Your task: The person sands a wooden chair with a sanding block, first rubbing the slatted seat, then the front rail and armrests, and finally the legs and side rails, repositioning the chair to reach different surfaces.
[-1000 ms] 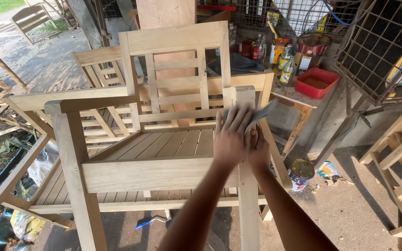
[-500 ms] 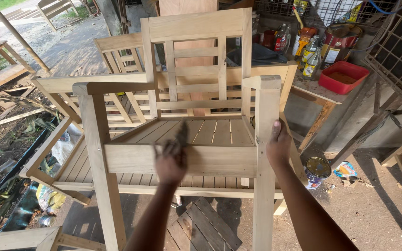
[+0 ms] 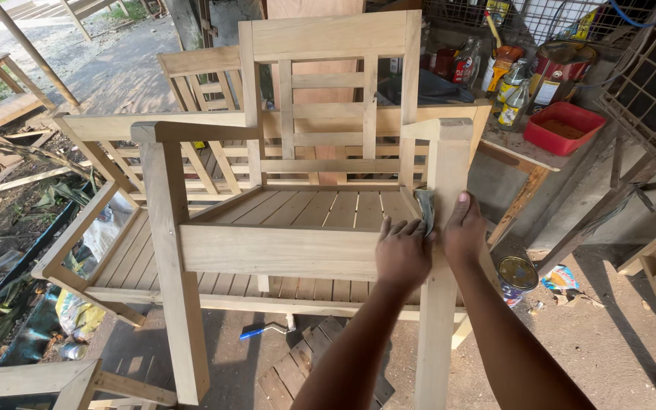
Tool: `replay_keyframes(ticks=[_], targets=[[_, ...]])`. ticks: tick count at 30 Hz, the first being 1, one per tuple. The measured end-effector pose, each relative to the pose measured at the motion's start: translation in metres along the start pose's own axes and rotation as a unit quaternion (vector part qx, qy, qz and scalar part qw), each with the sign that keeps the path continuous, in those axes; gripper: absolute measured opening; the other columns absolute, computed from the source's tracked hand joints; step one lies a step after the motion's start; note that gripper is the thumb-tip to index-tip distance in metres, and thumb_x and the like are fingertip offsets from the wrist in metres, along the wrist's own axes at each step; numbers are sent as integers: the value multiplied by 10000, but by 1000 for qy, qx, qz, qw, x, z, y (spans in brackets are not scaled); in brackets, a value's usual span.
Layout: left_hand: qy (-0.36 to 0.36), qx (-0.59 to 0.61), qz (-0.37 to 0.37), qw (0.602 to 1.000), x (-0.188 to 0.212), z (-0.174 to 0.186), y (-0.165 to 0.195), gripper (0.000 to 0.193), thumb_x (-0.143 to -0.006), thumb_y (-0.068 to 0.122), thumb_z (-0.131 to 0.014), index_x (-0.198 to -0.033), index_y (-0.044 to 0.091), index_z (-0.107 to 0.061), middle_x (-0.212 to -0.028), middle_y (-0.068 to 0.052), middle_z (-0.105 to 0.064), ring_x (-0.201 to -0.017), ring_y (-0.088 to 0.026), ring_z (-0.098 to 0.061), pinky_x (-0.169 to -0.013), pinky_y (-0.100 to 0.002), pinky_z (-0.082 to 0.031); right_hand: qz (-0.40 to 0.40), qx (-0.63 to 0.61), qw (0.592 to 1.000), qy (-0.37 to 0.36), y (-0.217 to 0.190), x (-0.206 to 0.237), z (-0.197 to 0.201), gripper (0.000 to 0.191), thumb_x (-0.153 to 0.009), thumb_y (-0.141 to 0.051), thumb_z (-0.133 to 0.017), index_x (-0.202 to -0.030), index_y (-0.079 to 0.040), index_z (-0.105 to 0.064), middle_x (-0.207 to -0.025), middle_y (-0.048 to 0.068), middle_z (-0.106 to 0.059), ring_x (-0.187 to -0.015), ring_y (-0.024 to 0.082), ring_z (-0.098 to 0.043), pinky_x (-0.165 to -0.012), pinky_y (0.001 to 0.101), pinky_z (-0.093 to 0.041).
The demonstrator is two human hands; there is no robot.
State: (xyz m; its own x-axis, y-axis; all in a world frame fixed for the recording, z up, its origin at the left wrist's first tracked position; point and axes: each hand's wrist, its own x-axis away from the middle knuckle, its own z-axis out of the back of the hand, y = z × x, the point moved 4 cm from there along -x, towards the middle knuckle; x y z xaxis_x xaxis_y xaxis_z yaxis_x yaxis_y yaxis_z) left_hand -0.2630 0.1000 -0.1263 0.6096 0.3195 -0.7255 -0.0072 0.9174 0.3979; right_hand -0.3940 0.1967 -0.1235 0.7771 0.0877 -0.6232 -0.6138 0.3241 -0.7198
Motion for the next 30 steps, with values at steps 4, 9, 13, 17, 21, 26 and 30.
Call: replay_keyframes(ticks=[4,9,13,17,21,26,30], targets=[[-167,-15,73,983,-3,26,-43,381,-1078,321,-419,-1172,118,-727,-1170,-120,-744,-1069,-302,-716,-1071,-525,-454,20,-10,1000,-6,-1,0,-1,513,-1142,-410,-361,-1173,24,-630,-907,294,-681,-852,496,-669,-716,539,-514],[-129,-147,107,975,-13,45,-75,436,-1019,284,-334,-1031,173,-756,-1009,-117,-774,-1073,-318,-711,-1212,-690,-88,-16,21,1000,-1,3,-1,-5,506,-1132,-409,-346,-1185,1,-637,-919,302,-694,-882,516,-667,-732,570,-512],[-174,-113,73,975,-16,-12,-19,474,-1075,322,-286,-1112,162,-731,-1069,-108,-775,-1068,-289,-720,-1242,-674,-56,-8,43,999,2,5,-1,-6,503,-1132,-403,-339,-1196,-11,-647,-954,307,-694,-894,538,-648,-731,593,-497],[-254,-93,81,959,-10,3,-33,460,-1027,289,-263,-1198,194,-679,-909,-143,-762,-946,-287,-735,-1215,-693,-43,4,32,999,-1,10,0,-7,507,-1133,-435,-327,-1225,-42,-634,-973,293,-702,-921,519,-665,-761,580,-523],[-292,-198,163,922,-7,55,-88,592,-1144,367,-236,-980,149,-762,-911,-126,-769,-830,-258,-747,-1333,-598,-88,-21,96,995,-14,15,-1,-11,529,-1120,-475,-269,-1274,-91,-599,-1011,254,-725,-928,501,-673,-774,589,-522],[-250,-148,156,944,-6,3,-34,505,-1087,329,-286,-1060,134,-750,-980,-97,-779,-938,-249,-737,-1305,-600,-129,-46,133,989,-33,12,-3,-10,580,-1102,-529,-212,-1283,-117,-578,-1032,217,-740,-931,469,-688,-762,582,-529],[-12,-83,-44,996,11,-11,12,488,-1033,288,-340,-1399,162,-638,-1206,-115,-721,-1116,-351,-653,-1113,-645,-238,-112,199,969,-89,20,15,-2,601,-1090,-551,-189,-1289,-139,-580,-1011,206,-746,-923,434,-712,-763,577,-542]])
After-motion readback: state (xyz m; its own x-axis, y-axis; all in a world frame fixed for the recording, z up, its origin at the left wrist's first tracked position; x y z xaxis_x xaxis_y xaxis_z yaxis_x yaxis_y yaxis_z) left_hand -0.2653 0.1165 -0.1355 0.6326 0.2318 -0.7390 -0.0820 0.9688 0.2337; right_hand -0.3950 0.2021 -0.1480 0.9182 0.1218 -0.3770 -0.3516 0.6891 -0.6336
